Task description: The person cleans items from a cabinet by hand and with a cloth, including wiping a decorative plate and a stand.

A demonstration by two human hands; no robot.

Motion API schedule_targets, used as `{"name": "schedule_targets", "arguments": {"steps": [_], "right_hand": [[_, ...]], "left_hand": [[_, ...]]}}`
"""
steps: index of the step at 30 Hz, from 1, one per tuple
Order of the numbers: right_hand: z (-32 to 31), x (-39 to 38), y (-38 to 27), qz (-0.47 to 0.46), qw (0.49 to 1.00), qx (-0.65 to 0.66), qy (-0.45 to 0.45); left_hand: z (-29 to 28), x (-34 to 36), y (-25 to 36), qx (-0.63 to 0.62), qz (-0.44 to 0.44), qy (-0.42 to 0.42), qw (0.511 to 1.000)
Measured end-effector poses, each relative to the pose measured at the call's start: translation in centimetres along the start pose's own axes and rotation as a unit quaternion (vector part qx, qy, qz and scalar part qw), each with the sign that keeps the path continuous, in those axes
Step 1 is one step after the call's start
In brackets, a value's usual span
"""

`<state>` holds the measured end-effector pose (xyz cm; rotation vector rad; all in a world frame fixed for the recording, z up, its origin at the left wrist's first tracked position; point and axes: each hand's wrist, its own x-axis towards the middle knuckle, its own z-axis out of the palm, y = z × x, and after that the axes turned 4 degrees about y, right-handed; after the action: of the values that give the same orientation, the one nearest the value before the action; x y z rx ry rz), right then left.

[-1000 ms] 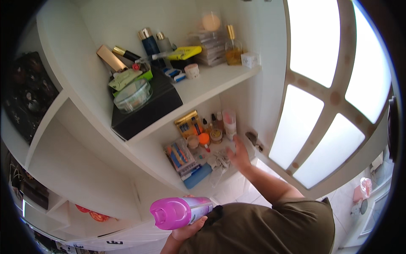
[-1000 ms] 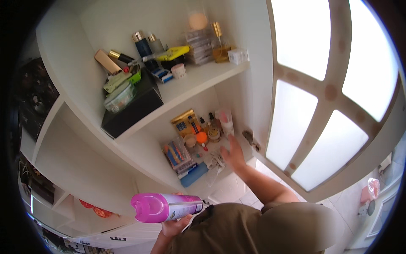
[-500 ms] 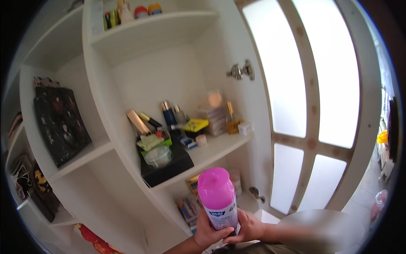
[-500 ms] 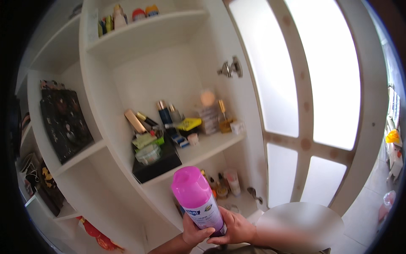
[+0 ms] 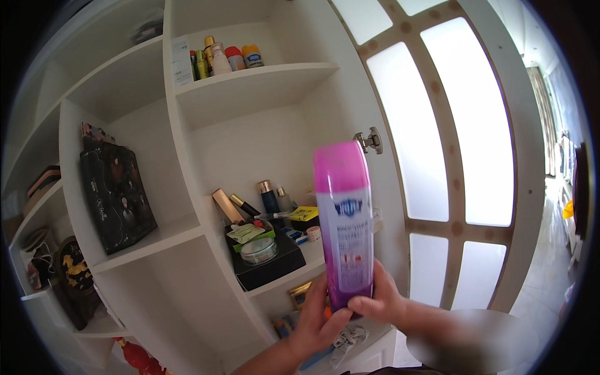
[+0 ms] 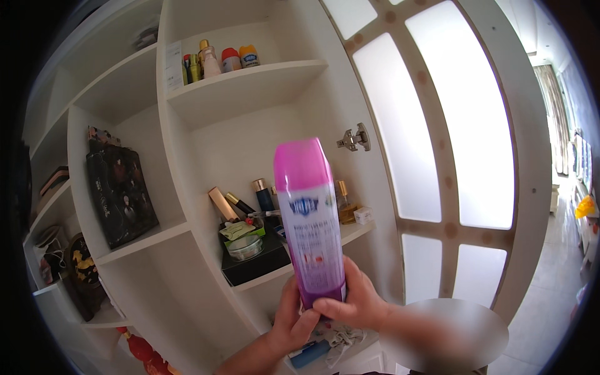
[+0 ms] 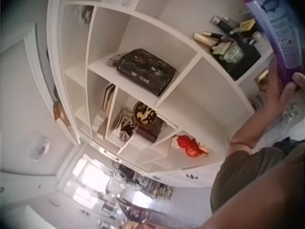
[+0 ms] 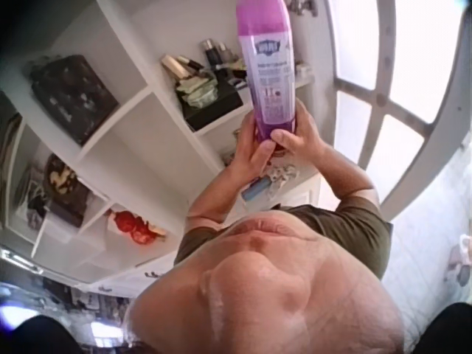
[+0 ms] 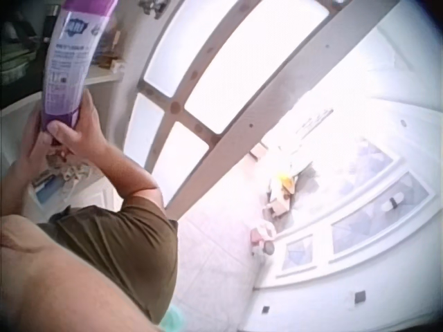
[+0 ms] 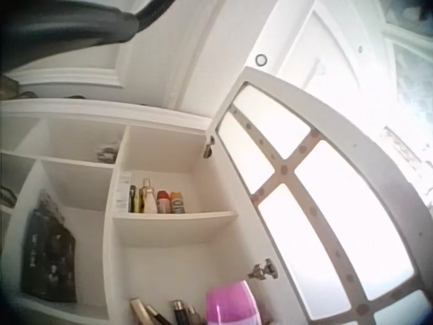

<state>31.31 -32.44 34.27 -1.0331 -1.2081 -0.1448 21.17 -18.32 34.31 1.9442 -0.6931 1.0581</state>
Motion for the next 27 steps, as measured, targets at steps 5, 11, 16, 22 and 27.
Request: {"name": "schedule_targets", "arguments": {"steps": [5, 11, 16, 22, 27], "right_hand": [[0.3, 6.4, -3.8, -0.021, 0.996, -0.085, 0.010], [0.6, 14.8, -9.1, -0.097, 0.984, -0.101, 0.108], [-1.3, 25.8, -14.9, -0.188, 0.950, -0.179, 0.173], [-3.1, 36.0, -20.0, -0.208, 0.907, -0.281, 0.235], [-2.7, 41.2, -18.3, -0.136, 0.876, -0.376, 0.271]], "left_hand": [[-3.0, 4.2, 0.9, 0.092, 0.022, 0.029, 0.995], [-6.7, 10.8, 5.7, 0.288, 0.141, 0.050, 0.946], [-11.2, 10.6, 10.9, 0.458, 0.276, 0.043, 0.844], [-15.6, 8.7, 10.3, 0.566, 0.312, 0.082, 0.758], [-17.5, 6.5, 7.8, 0.607, 0.245, 0.089, 0.750]]}}
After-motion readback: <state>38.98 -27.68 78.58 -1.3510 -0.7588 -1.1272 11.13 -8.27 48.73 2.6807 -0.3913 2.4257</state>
